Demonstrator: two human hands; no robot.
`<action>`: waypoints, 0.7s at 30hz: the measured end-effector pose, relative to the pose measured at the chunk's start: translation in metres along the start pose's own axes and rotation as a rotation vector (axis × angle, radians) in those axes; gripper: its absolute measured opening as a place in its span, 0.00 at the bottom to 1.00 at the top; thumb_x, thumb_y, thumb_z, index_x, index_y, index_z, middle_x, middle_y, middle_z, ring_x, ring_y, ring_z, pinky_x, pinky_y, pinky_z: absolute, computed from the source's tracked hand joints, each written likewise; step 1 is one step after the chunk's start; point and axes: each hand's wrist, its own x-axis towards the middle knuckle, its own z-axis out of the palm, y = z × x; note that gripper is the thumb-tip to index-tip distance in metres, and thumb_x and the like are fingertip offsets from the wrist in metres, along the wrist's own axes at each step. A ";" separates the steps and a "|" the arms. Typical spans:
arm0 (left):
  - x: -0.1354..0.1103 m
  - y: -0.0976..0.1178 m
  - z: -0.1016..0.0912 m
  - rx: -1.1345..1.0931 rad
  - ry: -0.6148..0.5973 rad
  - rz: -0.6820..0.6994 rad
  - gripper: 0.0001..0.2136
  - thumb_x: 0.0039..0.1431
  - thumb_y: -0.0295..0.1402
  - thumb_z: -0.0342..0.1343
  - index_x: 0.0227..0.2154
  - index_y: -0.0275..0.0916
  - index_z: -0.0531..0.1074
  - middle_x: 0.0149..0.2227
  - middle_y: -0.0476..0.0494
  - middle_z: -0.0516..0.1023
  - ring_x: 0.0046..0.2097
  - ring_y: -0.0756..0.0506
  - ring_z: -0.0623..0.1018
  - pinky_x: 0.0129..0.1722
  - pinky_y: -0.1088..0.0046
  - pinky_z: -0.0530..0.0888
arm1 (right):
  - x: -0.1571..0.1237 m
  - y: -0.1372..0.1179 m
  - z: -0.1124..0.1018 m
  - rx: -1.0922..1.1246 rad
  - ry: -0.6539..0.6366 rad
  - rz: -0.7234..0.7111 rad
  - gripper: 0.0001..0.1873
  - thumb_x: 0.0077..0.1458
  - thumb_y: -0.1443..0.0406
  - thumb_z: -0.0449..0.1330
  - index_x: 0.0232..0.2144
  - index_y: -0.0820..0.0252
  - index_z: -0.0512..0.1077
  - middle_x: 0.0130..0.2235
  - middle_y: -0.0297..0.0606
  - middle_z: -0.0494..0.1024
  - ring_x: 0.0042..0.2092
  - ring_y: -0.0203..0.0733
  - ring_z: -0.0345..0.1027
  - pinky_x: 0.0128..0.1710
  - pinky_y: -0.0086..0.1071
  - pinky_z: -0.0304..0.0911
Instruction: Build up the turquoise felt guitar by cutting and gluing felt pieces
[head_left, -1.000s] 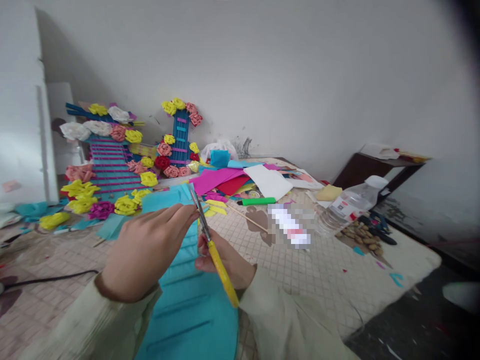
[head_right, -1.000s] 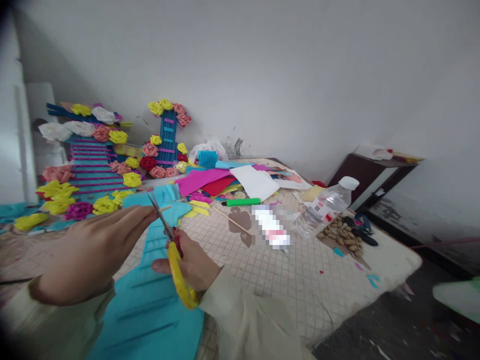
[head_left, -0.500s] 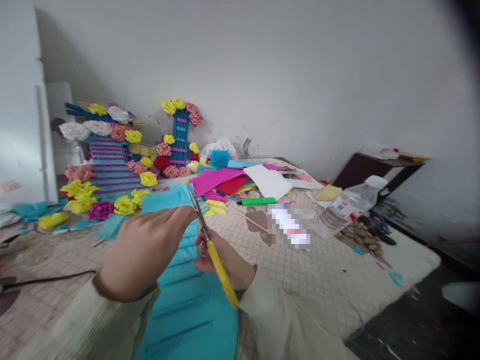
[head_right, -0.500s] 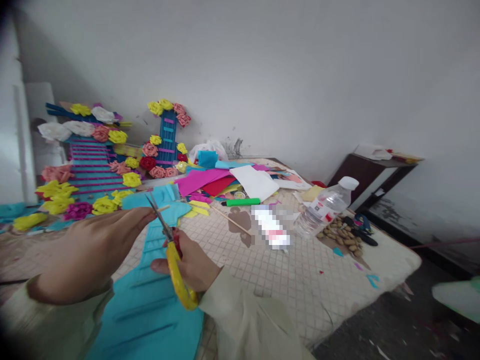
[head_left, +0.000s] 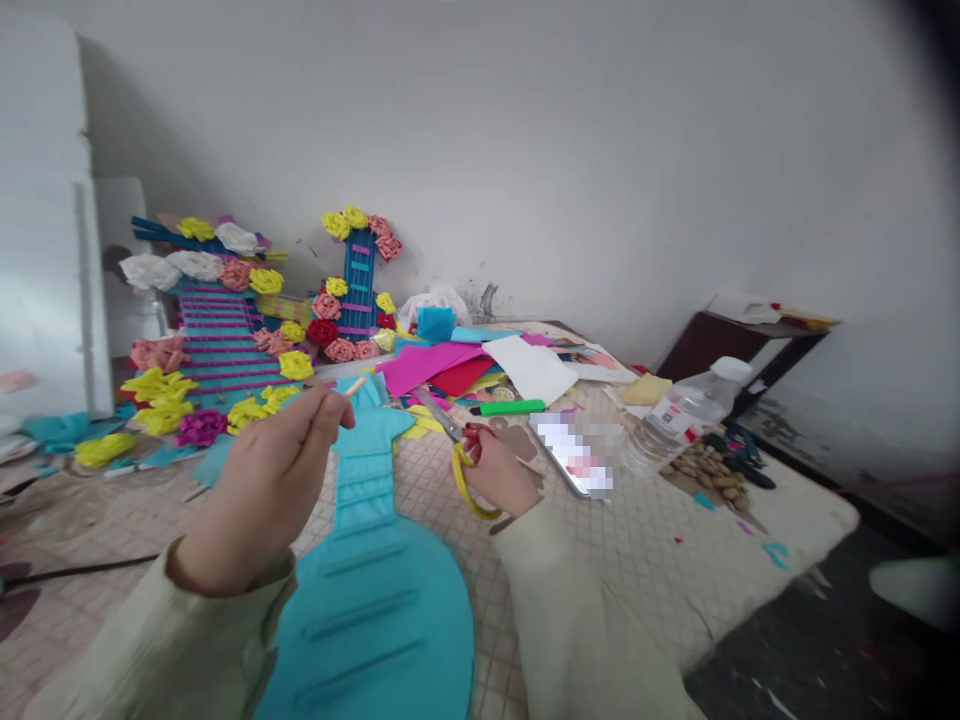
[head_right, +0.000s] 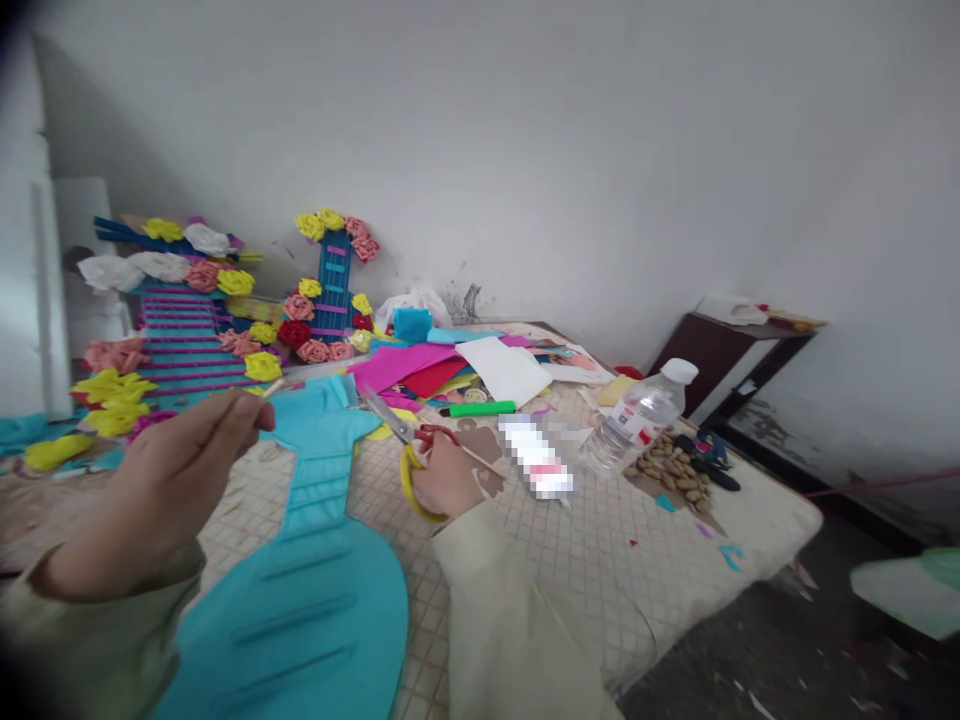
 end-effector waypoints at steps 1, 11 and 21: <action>0.001 0.001 -0.001 0.051 0.013 -0.022 0.13 0.62 0.36 0.36 0.27 0.40 0.62 0.21 0.52 0.64 0.24 0.50 0.67 0.26 0.75 0.62 | 0.002 0.006 -0.002 -0.091 0.026 0.028 0.13 0.44 0.68 0.59 0.36 0.63 0.67 0.36 0.41 0.72 0.39 0.43 0.68 0.38 0.35 0.62; 0.001 0.001 -0.007 0.140 -0.063 -0.043 0.17 0.61 0.41 0.39 0.20 0.40 0.59 0.16 0.53 0.58 0.21 0.51 0.62 0.23 0.75 0.54 | 0.003 0.027 -0.009 -0.354 -0.017 0.121 0.15 0.40 0.70 0.63 0.36 0.66 0.73 0.40 0.52 0.74 0.43 0.51 0.68 0.37 0.35 0.60; 0.003 0.005 -0.005 0.127 -0.154 0.000 0.14 0.61 0.39 0.41 0.21 0.41 0.56 0.17 0.54 0.59 0.22 0.50 0.63 0.23 0.74 0.55 | -0.002 0.019 -0.015 -0.318 0.016 0.041 0.07 0.48 0.66 0.59 0.30 0.63 0.76 0.33 0.46 0.76 0.39 0.48 0.68 0.36 0.33 0.57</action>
